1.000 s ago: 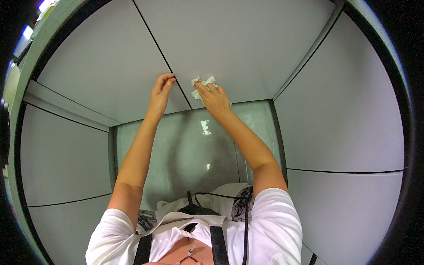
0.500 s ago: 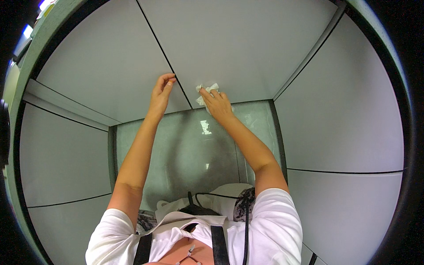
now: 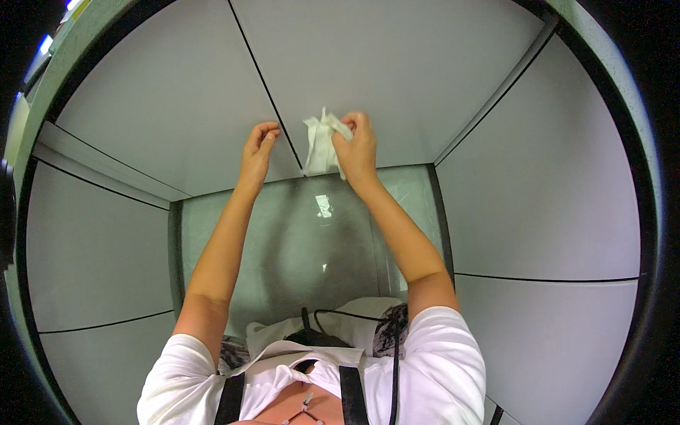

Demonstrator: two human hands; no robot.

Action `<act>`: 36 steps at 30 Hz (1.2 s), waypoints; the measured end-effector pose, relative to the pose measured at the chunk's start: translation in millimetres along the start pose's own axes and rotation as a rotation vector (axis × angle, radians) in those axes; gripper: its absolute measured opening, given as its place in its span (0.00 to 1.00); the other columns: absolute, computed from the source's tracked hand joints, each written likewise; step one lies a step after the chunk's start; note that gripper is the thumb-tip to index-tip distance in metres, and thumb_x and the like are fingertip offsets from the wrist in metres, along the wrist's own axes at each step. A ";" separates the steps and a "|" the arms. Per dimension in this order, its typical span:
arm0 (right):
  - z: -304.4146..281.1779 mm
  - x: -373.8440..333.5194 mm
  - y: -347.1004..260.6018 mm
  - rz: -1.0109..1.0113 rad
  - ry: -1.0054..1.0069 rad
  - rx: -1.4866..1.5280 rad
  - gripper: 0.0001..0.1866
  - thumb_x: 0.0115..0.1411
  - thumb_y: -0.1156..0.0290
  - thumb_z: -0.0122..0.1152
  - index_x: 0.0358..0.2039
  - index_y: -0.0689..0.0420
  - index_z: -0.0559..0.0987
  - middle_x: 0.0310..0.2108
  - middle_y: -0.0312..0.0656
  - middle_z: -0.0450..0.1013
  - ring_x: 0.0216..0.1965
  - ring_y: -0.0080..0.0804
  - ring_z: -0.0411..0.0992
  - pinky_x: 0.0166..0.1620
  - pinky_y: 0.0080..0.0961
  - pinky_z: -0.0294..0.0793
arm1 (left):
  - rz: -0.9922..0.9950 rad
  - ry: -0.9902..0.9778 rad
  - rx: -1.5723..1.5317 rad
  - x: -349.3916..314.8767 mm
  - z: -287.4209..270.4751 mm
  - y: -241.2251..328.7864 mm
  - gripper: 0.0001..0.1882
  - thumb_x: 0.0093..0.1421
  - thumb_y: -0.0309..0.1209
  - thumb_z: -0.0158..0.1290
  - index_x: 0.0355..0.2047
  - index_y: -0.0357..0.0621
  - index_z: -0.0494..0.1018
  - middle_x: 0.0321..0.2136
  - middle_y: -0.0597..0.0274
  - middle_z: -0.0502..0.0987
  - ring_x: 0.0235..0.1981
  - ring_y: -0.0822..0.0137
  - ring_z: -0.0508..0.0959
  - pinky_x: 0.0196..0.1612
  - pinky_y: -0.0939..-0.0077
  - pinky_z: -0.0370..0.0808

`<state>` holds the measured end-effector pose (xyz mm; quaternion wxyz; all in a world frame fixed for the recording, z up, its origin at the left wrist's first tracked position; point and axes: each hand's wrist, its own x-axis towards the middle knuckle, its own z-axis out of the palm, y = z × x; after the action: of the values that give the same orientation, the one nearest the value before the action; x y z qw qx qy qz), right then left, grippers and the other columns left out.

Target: The person wipes the front panels of white cabinets using a white cloth, then rinses and wrings out the cloth in a sink under running water.

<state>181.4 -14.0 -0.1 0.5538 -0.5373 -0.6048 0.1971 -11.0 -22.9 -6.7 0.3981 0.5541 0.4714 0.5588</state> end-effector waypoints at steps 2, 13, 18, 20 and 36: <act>-2.5 18.8 -24.3 -0.084 0.152 0.079 0.11 0.43 0.79 0.56 0.29 0.57 0.69 0.27 0.43 0.67 0.31 0.41 0.68 0.34 0.31 0.68 | 0.002 0.004 -0.014 -0.4 1.4 1.7 0.11 0.61 0.30 0.42 0.42 0.40 0.67 0.38 0.64 0.71 0.44 0.72 0.68 0.50 0.78 0.61; 32.6 52.4 -69.3 -0.957 0.276 -0.285 0.12 0.38 0.75 0.61 0.28 0.52 0.77 0.36 0.37 0.68 0.35 0.34 0.68 0.38 0.32 0.68 | -0.026 0.005 -0.060 -6.7 1.0 6.9 0.11 0.61 0.29 0.41 0.42 0.40 0.67 0.38 0.64 0.71 0.43 0.73 0.68 0.49 0.79 0.61; 43.3 24.3 -12.3 -0.991 0.145 -0.263 0.11 0.38 0.76 0.60 0.27 0.50 0.78 0.29 0.31 0.70 0.30 0.30 0.68 0.32 0.26 0.66 | -0.008 0.012 -0.020 -6.6 -3.6 -8.7 0.11 0.61 0.28 0.40 0.43 0.40 0.67 0.38 0.64 0.71 0.43 0.73 0.68 0.49 0.79 0.61; 49.8 5.2 2.4 -0.957 0.100 -0.372 0.10 0.39 0.74 0.59 0.26 0.47 0.78 0.28 0.29 0.70 0.29 0.26 0.68 0.30 0.25 0.65 | -0.014 0.016 -0.024 -8.6 -5.6 -15.1 0.11 0.61 0.28 0.40 0.43 0.39 0.67 0.38 0.64 0.71 0.43 0.73 0.68 0.49 0.79 0.61; 73.5 -19.6 -22.7 0.059 0.124 -0.230 0.12 0.46 0.60 0.61 0.25 0.54 0.72 0.25 0.43 0.73 0.27 0.46 0.71 0.29 0.39 0.67 | -0.049 0.006 -0.056 -8.5 -9.6 -13.5 0.10 0.61 0.28 0.41 0.41 0.40 0.67 0.36 0.64 0.70 0.39 0.74 0.69 0.45 0.81 0.64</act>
<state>103.0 -12.7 -12.9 0.5190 -0.6258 -0.5720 0.1092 -21.1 -28.7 -21.3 0.4257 0.5291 0.4704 0.5636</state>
